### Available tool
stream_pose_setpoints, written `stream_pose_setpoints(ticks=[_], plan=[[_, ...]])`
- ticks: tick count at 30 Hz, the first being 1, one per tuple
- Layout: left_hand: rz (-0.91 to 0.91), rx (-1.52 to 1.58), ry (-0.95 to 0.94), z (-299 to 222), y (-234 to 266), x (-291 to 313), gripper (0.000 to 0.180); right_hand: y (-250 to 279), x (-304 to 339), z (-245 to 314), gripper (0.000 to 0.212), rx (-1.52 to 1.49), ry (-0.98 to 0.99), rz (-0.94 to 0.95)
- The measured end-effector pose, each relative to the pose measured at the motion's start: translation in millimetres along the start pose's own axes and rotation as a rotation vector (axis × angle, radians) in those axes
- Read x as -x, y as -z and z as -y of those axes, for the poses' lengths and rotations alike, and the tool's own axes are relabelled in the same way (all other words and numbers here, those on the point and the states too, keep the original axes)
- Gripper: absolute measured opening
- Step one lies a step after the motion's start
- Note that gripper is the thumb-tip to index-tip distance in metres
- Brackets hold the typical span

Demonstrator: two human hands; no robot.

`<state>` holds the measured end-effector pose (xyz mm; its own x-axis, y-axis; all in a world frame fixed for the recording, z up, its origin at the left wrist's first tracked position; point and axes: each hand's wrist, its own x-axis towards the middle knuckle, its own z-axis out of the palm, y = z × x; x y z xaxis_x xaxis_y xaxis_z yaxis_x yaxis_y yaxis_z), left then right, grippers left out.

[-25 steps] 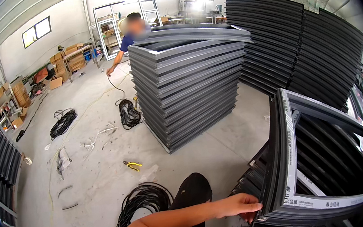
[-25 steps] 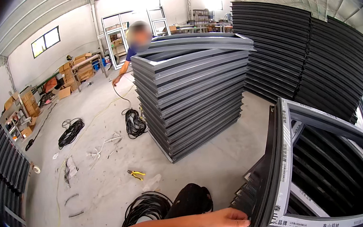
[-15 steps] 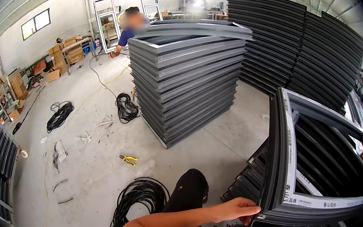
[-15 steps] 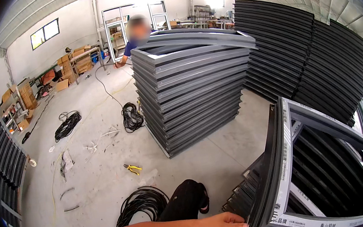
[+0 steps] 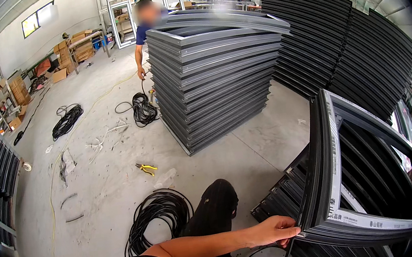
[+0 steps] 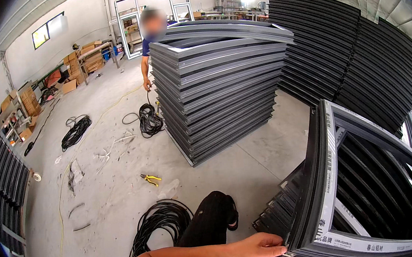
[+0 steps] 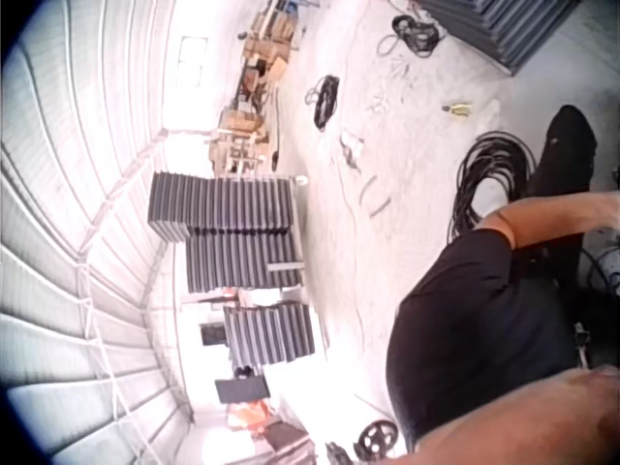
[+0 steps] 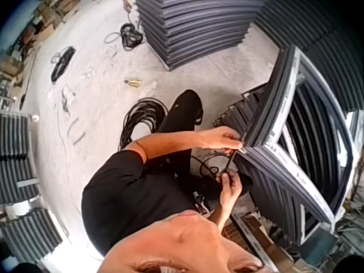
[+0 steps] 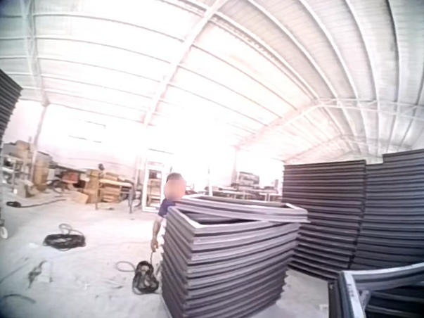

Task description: The person inserts a black rubber seal into the perimeter channel of an aluminum window frame by hand, using a pair of pliers to cut the seal to length.

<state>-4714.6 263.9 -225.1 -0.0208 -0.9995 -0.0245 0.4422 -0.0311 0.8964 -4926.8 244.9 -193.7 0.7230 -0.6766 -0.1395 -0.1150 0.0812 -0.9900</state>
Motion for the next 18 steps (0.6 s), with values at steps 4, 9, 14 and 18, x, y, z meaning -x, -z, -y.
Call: stream_pose_setpoints(ticks=[4,9,14,18], plan=[[0.006,-0.044,0.015,-0.4,0.0,1.5,0.038,-4.6,-1.5,0.5,0.009,0.020,0.012,-0.029],[-0.055,-0.068,-0.016,-4.9,-5.6,7.2,0.038,-2.5,1.9,7.4,0.007,0.069,-0.003,-0.097],[-0.032,0.010,0.028,-3.3,-4.4,8.0,0.034,17.5,-0.9,29.0,0.009,0.636,0.385,-0.379],[-0.073,0.071,0.006,-1.2,-4.6,10.3,0.036,21.8,-15.2,45.6,0.011,0.839,0.534,-0.459]])
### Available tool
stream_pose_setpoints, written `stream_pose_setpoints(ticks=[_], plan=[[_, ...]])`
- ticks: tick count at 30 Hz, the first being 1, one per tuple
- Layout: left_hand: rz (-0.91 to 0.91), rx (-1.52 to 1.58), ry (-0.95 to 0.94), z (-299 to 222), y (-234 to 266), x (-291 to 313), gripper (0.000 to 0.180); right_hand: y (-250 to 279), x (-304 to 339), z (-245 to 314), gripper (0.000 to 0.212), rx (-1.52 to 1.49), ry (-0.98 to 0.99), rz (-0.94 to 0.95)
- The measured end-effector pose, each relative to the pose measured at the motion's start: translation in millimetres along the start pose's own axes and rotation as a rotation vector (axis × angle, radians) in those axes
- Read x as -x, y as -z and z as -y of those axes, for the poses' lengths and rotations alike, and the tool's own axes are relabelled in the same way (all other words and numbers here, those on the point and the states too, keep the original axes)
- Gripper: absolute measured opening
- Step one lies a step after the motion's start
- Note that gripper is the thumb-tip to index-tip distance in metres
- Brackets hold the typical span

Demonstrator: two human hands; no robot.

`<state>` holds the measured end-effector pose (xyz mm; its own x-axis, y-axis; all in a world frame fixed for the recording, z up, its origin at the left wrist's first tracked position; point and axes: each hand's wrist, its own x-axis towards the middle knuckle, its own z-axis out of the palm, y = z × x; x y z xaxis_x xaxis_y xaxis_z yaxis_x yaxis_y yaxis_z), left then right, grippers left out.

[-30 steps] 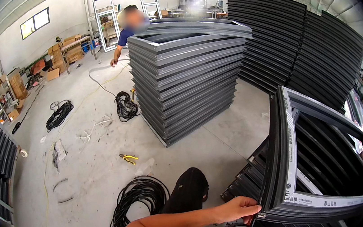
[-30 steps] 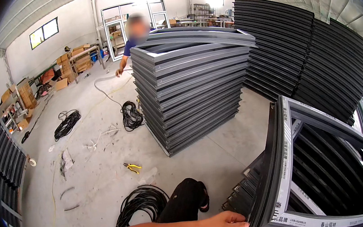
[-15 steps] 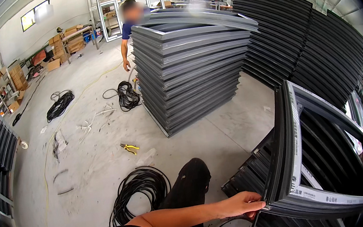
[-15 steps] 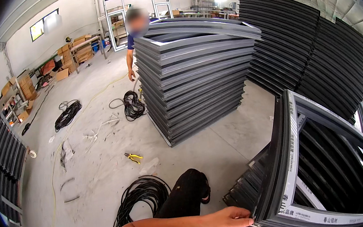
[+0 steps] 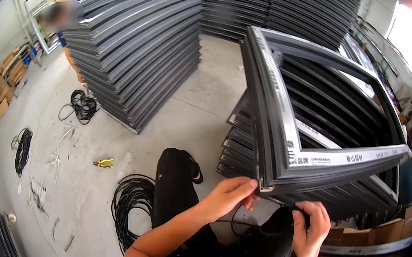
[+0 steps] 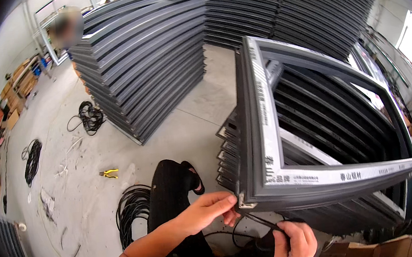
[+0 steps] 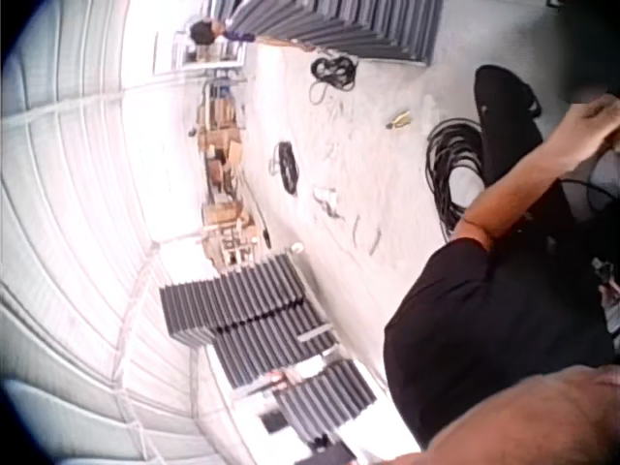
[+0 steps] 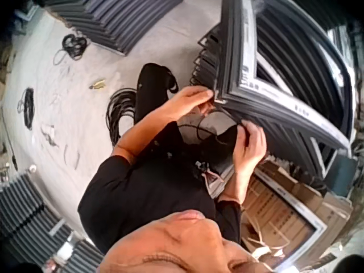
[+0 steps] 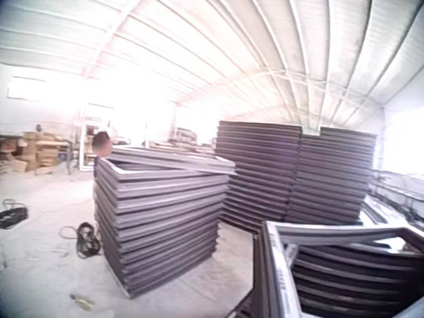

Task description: The person inserts a black rubber seal into the perimeter channel of an aluminum window frame by hand, using a pair of pliers to cut the seal to length.

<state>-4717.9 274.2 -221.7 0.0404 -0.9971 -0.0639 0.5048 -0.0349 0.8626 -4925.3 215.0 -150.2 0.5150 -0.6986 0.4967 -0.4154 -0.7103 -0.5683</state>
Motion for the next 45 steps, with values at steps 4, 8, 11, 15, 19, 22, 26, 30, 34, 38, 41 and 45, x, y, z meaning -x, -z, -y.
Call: stream_pose_setpoints(ticks=[4,8,11,15,19,22,26,30,34,38,41,45], plan=[[-0.026,-0.011,0.004,-3.5,-3.0,6.3,0.038,-2.4,-19.0,2.1,0.014,-0.011,0.108,-0.051],[-0.045,-0.020,0.035,-6.7,-7.8,6.7,0.037,1.3,-35.6,-7.8,0.016,0.013,0.182,0.035],[-0.068,-0.039,0.019,-1.3,-14.7,1.9,0.039,4.6,-42.0,-17.2,0.020,0.068,0.179,0.120],[-0.079,-0.067,0.047,8.2,-19.3,-2.4,0.037,0.1,-43.1,-23.5,0.020,0.139,0.179,0.099],[-0.144,-0.102,0.046,13.8,-21.6,-0.3,0.037,-2.2,-40.5,-26.5,0.021,0.220,0.219,0.082],[-0.127,-0.017,0.009,13.0,-23.9,1.2,0.037,-2.9,-40.1,-26.1,0.021,0.285,0.242,0.082],[-0.158,-0.091,0.090,10.9,-33.1,0.3,0.031,-4.3,-39.5,-18.4,0.018,0.270,0.276,0.062],[-0.118,0.066,-0.025,23.7,-44.6,-10.9,0.035,1.1,-39.1,-11.7,0.014,0.302,0.320,0.147],[-0.160,0.199,-0.205,51.7,-47.7,-30.9,0.025,5.9,-38.4,-10.9,0.015,0.280,0.291,0.179],[-0.187,0.206,-0.253,72.4,-47.6,-40.3,0.022,6.4,-37.3,-11.3,0.015,0.284,0.312,0.169],[-0.243,0.258,-0.259,74.7,-51.0,-40.9,0.023,6.7,-38.6,-9.0,0.015,0.258,0.326,0.178],[-0.186,0.139,-0.294,71.7,-57.0,-35.0,0.035,9.9,-39.3,-2.3,0.015,0.223,0.271,0.210]])
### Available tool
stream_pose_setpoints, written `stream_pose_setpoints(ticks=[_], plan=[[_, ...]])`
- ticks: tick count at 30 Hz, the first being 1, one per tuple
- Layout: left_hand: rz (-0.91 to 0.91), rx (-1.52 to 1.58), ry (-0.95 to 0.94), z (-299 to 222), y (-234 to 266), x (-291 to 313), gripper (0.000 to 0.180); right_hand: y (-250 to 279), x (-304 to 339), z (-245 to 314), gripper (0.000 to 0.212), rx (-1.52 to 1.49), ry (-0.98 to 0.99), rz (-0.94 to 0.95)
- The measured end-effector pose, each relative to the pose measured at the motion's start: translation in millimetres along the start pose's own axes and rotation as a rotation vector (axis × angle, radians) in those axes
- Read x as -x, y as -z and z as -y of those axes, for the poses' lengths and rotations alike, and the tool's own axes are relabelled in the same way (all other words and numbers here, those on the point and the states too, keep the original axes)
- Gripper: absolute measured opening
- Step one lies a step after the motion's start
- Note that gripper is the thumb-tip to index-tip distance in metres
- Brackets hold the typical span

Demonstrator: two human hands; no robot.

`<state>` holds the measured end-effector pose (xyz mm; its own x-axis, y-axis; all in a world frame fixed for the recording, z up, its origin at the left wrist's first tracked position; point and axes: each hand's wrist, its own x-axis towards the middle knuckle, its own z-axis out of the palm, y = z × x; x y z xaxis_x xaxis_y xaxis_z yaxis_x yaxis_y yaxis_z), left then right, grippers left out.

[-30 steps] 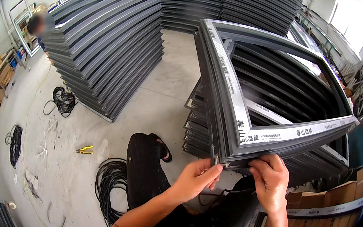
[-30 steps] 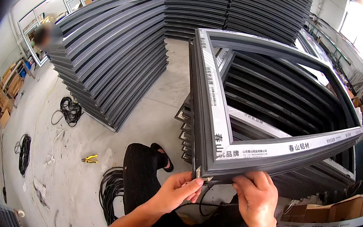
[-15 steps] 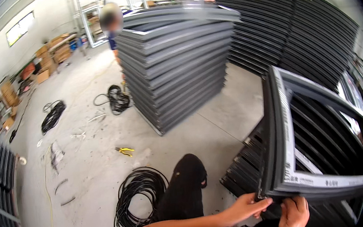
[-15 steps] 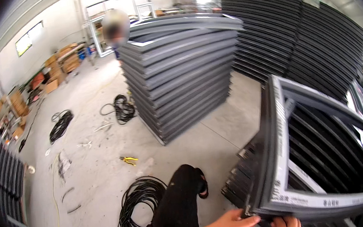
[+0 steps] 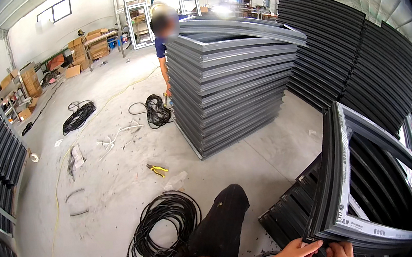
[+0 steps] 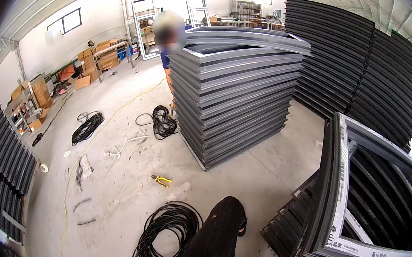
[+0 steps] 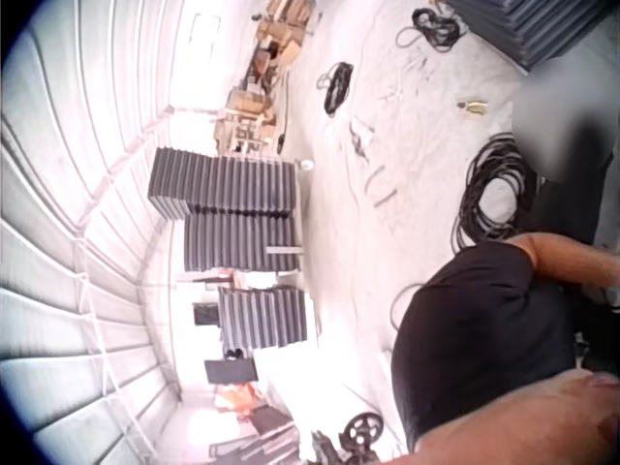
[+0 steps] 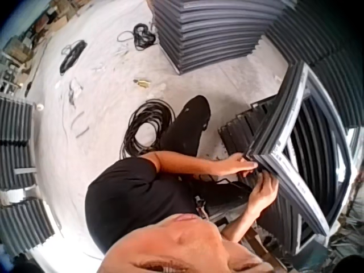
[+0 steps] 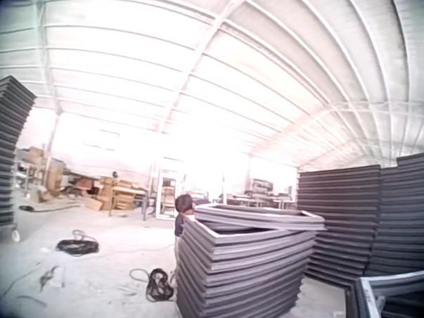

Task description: The person inserts a black rubber seal into the perimeter channel of an aluminum window frame by hand, using a pair of pliers to cut the seal to length.

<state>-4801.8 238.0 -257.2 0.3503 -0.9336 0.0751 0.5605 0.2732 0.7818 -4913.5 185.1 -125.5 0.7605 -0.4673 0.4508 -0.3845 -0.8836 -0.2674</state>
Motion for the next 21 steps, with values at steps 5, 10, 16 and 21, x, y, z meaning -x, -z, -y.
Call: stream_pose_setpoints(ticks=[5,10,16,21], plan=[[-0.099,0.050,-0.056,1.9,-9.4,-0.8,0.033,-1.4,5.0,2.8,0.018,-0.068,-0.049,0.012],[-0.080,-0.016,-0.066,-7.3,-10.2,2.5,0.033,5.0,30.0,-23.4,0.034,0.323,-0.023,-0.055],[-0.093,-0.069,-0.085,-11.1,-9.4,3.7,0.036,63.7,46.6,-117.6,0.019,0.014,-0.432,-0.634],[0.001,0.081,0.111,-0.4,-1.8,-0.3,0.035,91.3,-3.2,-244.8,0.026,0.387,-0.158,-0.282]])
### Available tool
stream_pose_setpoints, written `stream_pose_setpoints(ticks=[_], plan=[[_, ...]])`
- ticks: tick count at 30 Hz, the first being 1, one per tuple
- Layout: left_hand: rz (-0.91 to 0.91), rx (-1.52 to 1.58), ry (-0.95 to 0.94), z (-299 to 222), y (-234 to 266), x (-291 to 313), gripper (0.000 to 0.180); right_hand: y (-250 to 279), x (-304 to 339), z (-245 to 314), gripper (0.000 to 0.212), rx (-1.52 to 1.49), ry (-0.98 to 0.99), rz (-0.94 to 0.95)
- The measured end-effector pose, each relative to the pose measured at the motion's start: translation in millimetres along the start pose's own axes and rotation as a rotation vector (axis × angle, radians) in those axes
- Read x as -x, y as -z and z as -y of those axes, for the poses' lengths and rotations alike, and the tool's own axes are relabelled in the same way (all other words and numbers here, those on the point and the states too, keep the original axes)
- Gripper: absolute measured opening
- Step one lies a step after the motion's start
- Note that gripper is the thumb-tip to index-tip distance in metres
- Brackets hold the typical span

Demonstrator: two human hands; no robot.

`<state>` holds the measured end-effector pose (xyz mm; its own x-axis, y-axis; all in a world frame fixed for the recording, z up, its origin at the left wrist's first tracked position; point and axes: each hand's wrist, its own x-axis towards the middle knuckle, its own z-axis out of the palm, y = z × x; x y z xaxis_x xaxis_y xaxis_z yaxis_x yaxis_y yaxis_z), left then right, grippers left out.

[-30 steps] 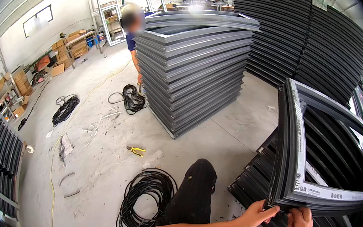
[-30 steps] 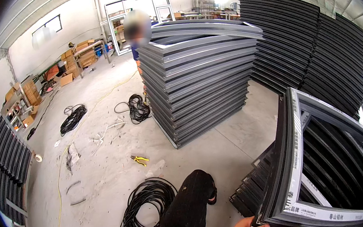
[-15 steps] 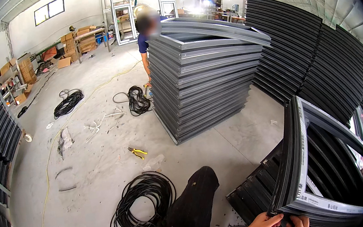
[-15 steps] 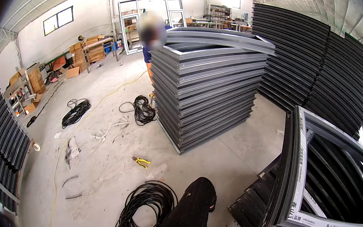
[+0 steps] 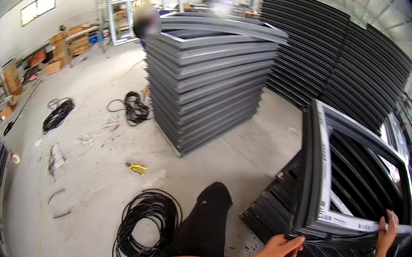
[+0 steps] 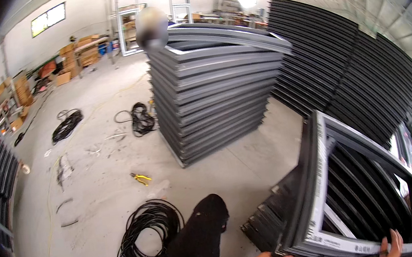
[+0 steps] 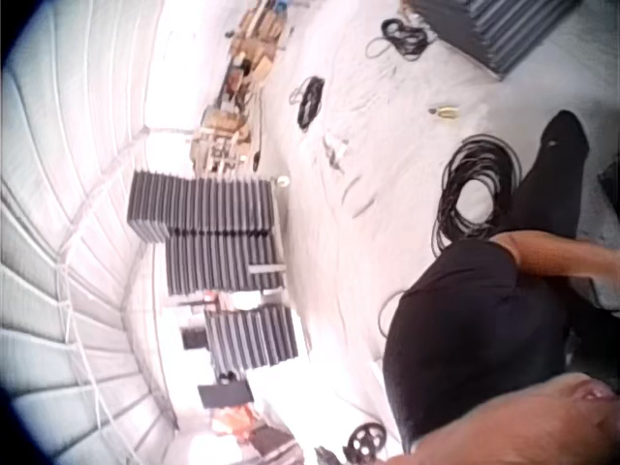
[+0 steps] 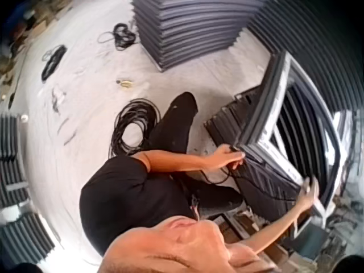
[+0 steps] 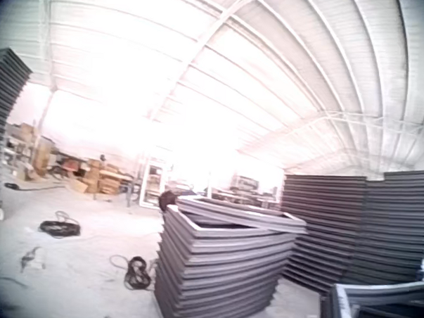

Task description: The person inserts a black rubber seal into the perimeter channel of an aluminum window frame by hand, using a pair of pliers to cut the seal to length.

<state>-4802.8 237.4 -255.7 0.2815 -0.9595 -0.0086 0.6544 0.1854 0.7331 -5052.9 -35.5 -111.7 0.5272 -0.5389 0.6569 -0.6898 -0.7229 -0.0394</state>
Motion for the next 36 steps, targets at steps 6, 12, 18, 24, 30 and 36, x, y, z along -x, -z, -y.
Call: stream_pose_setpoints(ticks=[6,12,18,24,30,36], plan=[[-0.058,-0.089,0.046,-28.6,7.4,16.7,0.039,-20.8,-0.8,-18.3,0.023,-0.212,-0.085,0.063],[-0.335,-0.284,-0.068,-112.9,78.8,8.8,0.047,-9.2,-16.6,108.4,0.027,-0.036,-0.121,0.224],[-0.301,-0.248,-0.294,-201.0,175.5,-72.0,0.041,-35.6,-48.0,219.7,0.023,-0.100,-0.015,0.101],[-0.387,-0.234,-0.083,-259.7,218.6,-154.3,0.042,-72.1,-83.4,277.8,0.023,0.014,0.047,0.067],[-0.347,-0.158,-0.042,-251.4,217.7,-161.2,0.039,-78.4,-85.3,284.2,0.018,0.013,0.041,0.052],[-0.373,-0.188,-0.158,-240.4,220.4,-168.5,0.027,-42.8,-56.6,271.6,0.025,0.004,0.117,0.072]])
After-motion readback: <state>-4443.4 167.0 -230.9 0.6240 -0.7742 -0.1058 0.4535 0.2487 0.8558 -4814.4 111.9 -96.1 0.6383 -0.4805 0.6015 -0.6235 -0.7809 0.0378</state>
